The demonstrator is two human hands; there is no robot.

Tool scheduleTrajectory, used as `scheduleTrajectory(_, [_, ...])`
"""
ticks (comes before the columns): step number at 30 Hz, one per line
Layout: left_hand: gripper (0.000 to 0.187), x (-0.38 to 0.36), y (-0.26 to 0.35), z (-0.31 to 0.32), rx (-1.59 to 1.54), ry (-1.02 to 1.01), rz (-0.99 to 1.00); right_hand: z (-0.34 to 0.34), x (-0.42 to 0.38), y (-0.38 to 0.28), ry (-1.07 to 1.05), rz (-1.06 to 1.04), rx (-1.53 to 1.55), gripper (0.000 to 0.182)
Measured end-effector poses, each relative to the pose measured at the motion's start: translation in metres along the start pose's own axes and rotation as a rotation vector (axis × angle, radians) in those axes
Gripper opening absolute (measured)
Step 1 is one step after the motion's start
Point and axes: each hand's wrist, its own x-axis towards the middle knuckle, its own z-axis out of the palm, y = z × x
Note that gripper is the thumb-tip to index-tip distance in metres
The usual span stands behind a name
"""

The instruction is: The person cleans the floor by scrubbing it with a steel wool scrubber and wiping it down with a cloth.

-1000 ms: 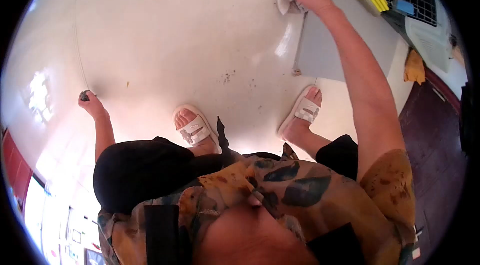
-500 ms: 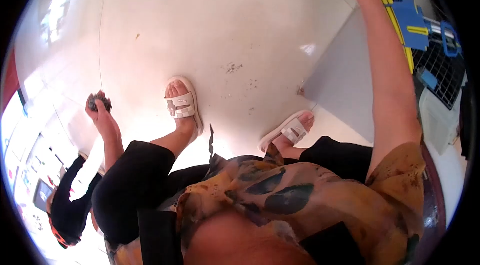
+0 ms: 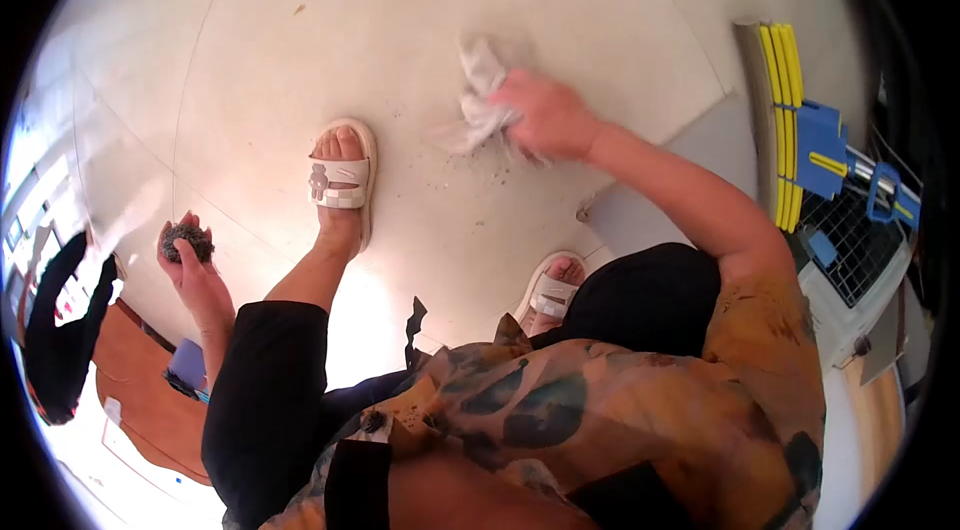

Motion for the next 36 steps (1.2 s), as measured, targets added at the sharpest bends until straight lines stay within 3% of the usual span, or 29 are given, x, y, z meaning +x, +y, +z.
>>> scheduleTrajectory(2, [0.039, -0.003, 0.0, -0.01, 0.031, 0.047, -0.029, -0.055, 0.012, 0.034, 0.182, 0.144, 0.095, 0.042])
scheduleTrajectory(4, [0.037, -0.011, -0.012, -0.024, 0.007, 0.067, -0.018, -0.134, 0.023, 0.087, 0.216, 0.285, -0.167, 0.047])
scheduleTrajectory(5, [0.037, -0.012, -0.013, -0.027, -0.004, 0.065, -0.025, -0.166, 0.023, 0.144, 0.387, 0.158, -0.516, 0.049])
scheduleTrajectory(6, [0.037, -0.015, -0.013, -0.028, -0.018, 0.063, -0.025, -0.191, 0.03, 0.102, 0.355, 0.497, -0.635, 0.065])
scheduleTrajectory(9, [0.037, -0.017, -0.009, -0.025, -0.056, 0.044, -0.032, -0.197, 0.052, 0.198, 0.615, 0.464, -0.504, 0.069])
scheduleTrajectory(11, [0.038, -0.023, -0.005, -0.016, -0.078, 0.016, -0.003, -0.154, 0.069, 0.198, 0.792, 0.351, -0.693, 0.07])
scheduleTrajectory(12, [0.038, -0.028, -0.002, -0.011, -0.075, -0.002, 0.008, -0.136, 0.073, 0.178, 0.794, 0.247, -0.491, 0.066])
scheduleTrajectory(13, [0.038, -0.03, 0.001, -0.008, -0.054, -0.036, 0.007, -0.12, 0.075, 0.156, 0.784, 0.142, -0.289, 0.062])
scheduleTrajectory(15, [0.038, -0.036, 0.011, 0.002, 0.005, -0.137, -0.03, -0.092, 0.076, 0.124, 0.641, -0.092, -0.551, 0.054])
scheduleTrajectory(17, [0.036, -0.04, 0.021, 0.02, 0.082, -0.276, -0.105, -0.059, 0.065, 0.095, 0.619, -0.298, -0.546, 0.042])
scheduleTrajectory(19, [0.036, -0.05, 0.027, 0.031, 0.207, -0.466, -0.125, -0.038, 0.046, 0.066, 0.441, -0.364, -0.514, 0.05])
scheduleTrajectory(22, [0.035, -0.074, 0.035, 0.045, 0.485, -0.688, -0.066, -0.018, 0.017, 0.045, 0.332, -0.424, -0.486, 0.052])
scheduleTrajectory(25, [0.042, -0.127, 0.054, 0.013, 0.487, -0.901, -0.105, -0.026, 0.002, 0.047, 0.412, -0.354, -0.738, 0.04])
scheduleTrajectory(26, [0.044, -0.14, 0.059, -0.002, 0.439, -0.851, -0.213, -0.034, 0.0, 0.043, 0.346, -0.282, -0.755, 0.041])
scheduleTrajectory(27, [0.044, -0.147, 0.052, -0.017, 0.516, -0.859, -0.162, -0.043, -0.006, 0.034, 0.279, -0.202, -0.77, 0.043])
scheduleTrajectory(28, [0.045, -0.155, 0.043, -0.026, 0.536, -0.871, -0.246, -0.05, -0.011, 0.029, 0.211, -0.116, -0.786, 0.044])
scheduleTrajectory(29, [0.046, -0.162, 0.029, -0.032, 0.551, -0.883, -0.335, -0.054, -0.011, 0.03, 0.187, -0.035, -0.784, 0.047])
scheduleTrajectory(31, [0.043, -0.166, -0.034, -0.059, 0.52, -0.952, -0.331, -0.054, -0.012, 0.034, 0.137, 0.152, -0.774, 0.053])
scheduleTrajectory(33, [0.04, -0.167, -0.081, -0.073, 0.435, -0.888, -0.616, -0.049, -0.009, 0.041, 0.116, 0.183, -0.805, 0.053])
scheduleTrajectory(35, [0.037, -0.172, -0.117, -0.08, 0.419, -0.9, -0.507, -0.043, -0.002, 0.038, 0.079, 0.221, -0.839, 0.05])
scheduleTrajectory(36, [0.036, -0.176, -0.116, -0.074, 0.308, -0.864, -0.551, -0.038, 0.0, 0.034, 0.061, 0.253, -0.847, 0.047])
